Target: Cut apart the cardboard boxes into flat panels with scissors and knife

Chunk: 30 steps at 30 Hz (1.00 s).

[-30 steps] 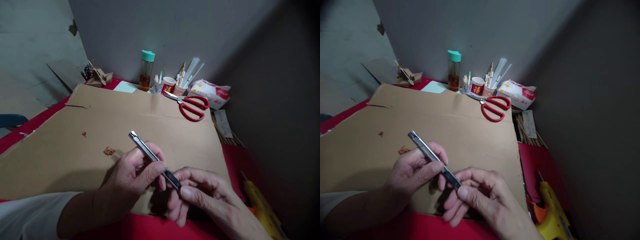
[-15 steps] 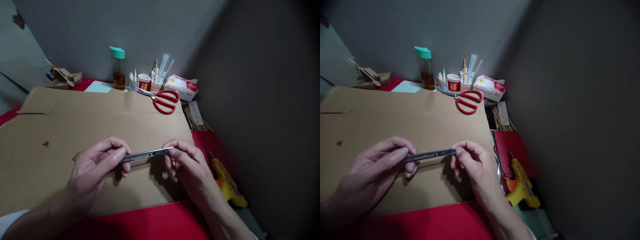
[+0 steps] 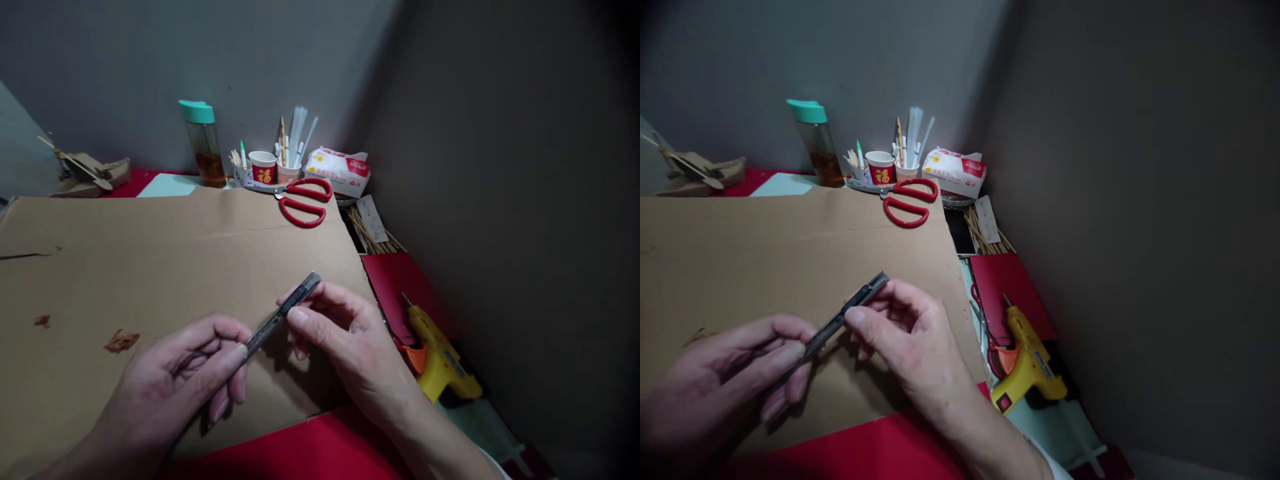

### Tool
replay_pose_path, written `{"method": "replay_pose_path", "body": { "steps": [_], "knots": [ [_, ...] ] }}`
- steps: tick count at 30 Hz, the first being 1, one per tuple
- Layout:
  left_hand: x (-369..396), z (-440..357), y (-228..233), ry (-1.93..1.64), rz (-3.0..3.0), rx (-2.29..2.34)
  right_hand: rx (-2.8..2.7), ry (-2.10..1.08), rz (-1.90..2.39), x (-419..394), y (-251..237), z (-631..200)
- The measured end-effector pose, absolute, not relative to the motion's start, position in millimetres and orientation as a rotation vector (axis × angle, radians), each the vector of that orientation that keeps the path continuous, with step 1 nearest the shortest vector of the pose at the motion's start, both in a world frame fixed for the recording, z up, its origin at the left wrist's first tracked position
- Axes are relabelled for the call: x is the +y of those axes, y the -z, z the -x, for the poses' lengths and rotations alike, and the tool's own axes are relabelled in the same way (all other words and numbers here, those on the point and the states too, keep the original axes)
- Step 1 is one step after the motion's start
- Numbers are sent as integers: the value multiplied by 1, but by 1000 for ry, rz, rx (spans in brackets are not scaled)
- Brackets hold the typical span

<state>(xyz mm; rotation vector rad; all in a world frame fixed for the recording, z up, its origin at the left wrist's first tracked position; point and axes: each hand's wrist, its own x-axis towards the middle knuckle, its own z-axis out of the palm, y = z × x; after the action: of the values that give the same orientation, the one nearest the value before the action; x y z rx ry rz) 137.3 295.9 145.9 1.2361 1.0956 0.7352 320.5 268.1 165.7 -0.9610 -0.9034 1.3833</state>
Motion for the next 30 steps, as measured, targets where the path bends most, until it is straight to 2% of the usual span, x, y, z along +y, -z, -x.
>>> {"method": "replay_pose_path", "body": {
  "steps": [10, 18, 26, 30],
  "knots": [
    [300, -132, -146, -825, -1245, 1216, -900, -1390, 1018, 264, -163, -325],
    [319, -133, -142, -1068, -1026, 861, -894, -1563, 1040, 266, -162, -325],
    [316, -133, -138, -926, -1082, 823, -902, -1792, 1054, 264, -158, -322],
    [316, -134, -138, -907, -1071, 782, -961, -1809, 1072, 263, -160, -321]
  ]
}}
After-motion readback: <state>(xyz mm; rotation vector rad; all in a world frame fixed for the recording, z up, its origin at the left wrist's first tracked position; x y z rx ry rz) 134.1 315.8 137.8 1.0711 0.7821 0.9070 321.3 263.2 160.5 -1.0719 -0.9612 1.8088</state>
